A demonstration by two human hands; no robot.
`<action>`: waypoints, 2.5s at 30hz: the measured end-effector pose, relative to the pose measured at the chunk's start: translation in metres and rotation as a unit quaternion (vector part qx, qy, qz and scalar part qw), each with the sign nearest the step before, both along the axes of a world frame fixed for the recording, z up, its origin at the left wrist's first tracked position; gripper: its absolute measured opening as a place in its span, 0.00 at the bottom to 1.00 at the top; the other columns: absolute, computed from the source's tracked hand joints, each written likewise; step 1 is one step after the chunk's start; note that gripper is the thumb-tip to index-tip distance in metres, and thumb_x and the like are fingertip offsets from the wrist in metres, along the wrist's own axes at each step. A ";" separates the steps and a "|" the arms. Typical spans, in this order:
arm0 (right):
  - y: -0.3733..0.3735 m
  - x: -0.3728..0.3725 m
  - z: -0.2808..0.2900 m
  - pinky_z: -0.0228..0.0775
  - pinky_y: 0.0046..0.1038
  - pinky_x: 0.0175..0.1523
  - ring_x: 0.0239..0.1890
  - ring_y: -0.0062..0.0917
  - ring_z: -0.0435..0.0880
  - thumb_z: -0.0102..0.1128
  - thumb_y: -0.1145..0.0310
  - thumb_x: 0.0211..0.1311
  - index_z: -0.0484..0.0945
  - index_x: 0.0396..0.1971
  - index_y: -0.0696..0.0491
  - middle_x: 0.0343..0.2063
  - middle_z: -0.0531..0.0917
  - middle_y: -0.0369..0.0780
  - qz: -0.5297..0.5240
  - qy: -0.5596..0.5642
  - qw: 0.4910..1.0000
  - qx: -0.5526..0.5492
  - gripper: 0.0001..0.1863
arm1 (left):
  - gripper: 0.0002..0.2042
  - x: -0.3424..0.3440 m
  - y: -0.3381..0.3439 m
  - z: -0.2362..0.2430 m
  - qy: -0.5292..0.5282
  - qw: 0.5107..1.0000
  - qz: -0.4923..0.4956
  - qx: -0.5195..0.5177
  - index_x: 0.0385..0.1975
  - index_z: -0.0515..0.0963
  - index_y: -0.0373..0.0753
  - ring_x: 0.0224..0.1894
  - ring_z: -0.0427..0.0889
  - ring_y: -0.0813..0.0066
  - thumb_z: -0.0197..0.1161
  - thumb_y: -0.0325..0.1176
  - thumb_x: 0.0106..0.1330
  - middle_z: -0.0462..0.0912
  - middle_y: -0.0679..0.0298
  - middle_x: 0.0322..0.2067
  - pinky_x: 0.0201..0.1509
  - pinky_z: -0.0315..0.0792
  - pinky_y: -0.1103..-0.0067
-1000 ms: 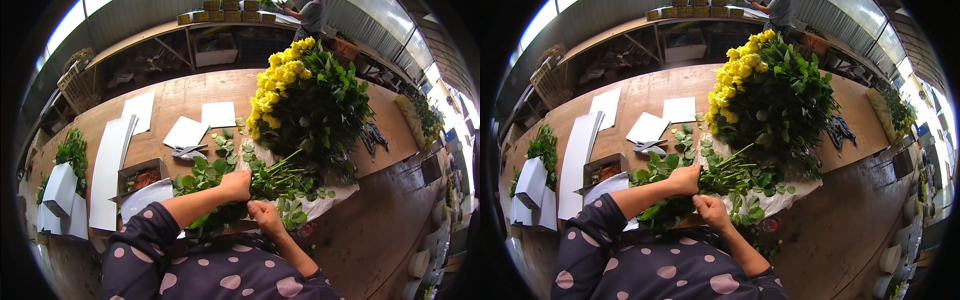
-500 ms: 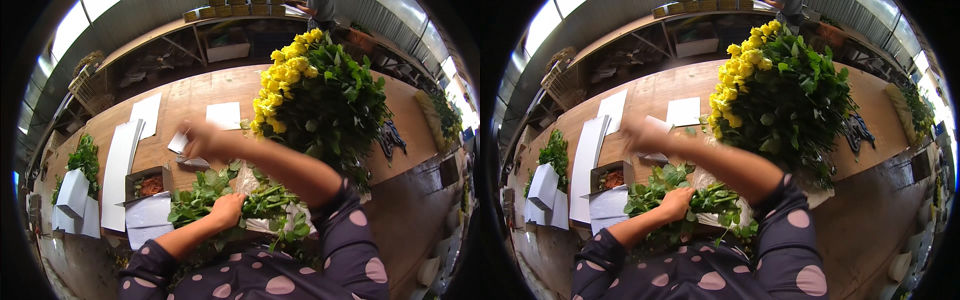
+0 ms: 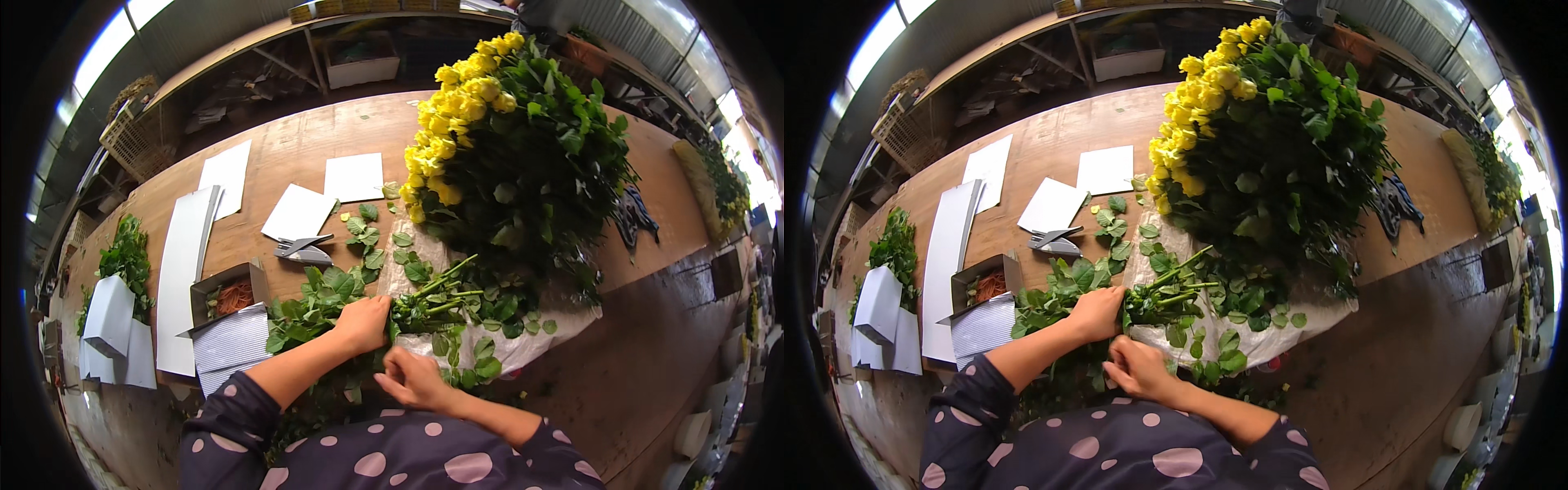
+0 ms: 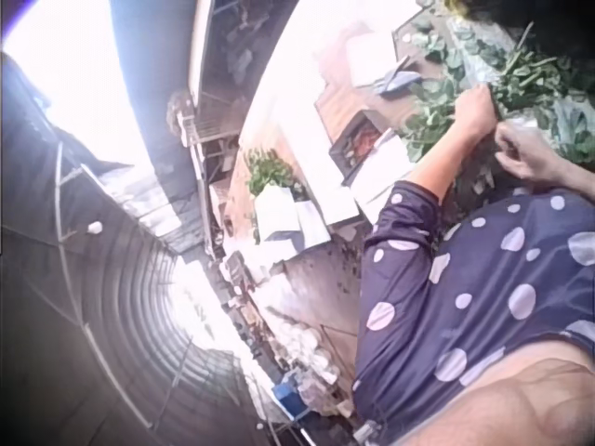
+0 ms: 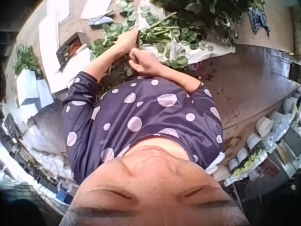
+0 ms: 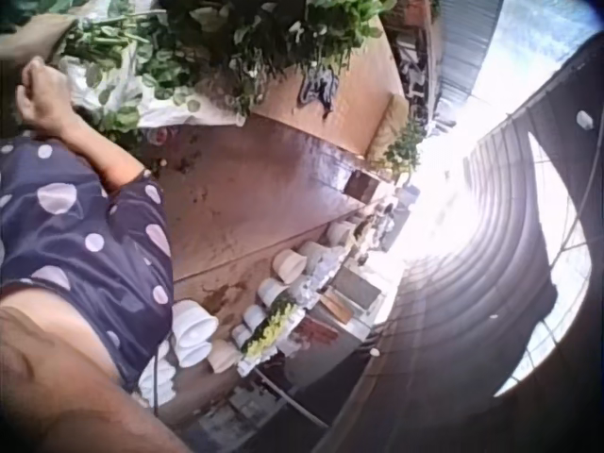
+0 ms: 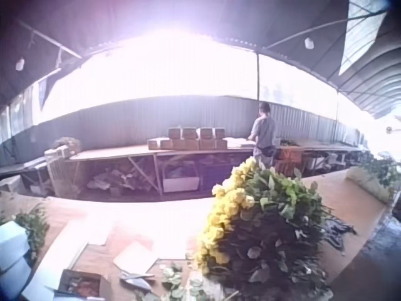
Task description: The person arranges yellow roses and green leaves into a white rectangular box. They fold white paper, place it inside the box, and then insert the flowers and leaves, adjusting them by hand.
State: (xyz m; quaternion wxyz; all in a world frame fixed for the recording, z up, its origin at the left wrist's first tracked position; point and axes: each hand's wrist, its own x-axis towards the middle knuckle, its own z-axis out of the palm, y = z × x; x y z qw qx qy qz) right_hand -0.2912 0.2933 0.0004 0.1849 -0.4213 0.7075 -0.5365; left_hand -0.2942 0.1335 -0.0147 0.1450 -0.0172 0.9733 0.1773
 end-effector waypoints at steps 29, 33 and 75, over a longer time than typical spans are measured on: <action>-0.047 -0.188 -0.009 0.65 0.36 0.34 0.30 0.40 0.75 0.45 0.63 0.46 0.68 0.21 0.58 0.22 0.76 0.47 0.157 0.238 0.848 0.446 0.11 | 0.10 0.009 0.015 -0.018 0.051 0.997 0.050 0.002 0.30 0.69 0.34 0.35 0.75 0.59 0.52 0.25 0.44 0.75 0.56 0.28 0.37 0.70 0.71; -0.116 -0.157 -0.027 0.67 0.37 0.32 0.26 0.41 0.76 0.46 0.66 0.41 0.75 0.18 0.59 0.20 0.77 0.49 0.322 0.187 0.844 0.385 0.12 | 0.07 0.006 0.022 -0.019 0.040 0.997 0.060 -0.010 0.27 0.70 0.34 0.29 0.76 0.59 0.50 0.26 0.47 0.76 0.54 0.25 0.32 0.71 0.69; -0.095 0.096 0.204 0.51 0.25 0.23 0.15 0.21 0.59 0.41 0.57 0.56 0.65 0.03 0.48 0.11 0.66 0.32 0.031 0.505 0.813 -0.289 0.23 | 0.21 0.218 -0.200 0.027 0.245 0.895 0.339 0.152 0.33 0.76 0.42 0.48 0.67 0.64 0.45 0.54 0.57 0.74 0.65 0.39 0.50 0.58 0.66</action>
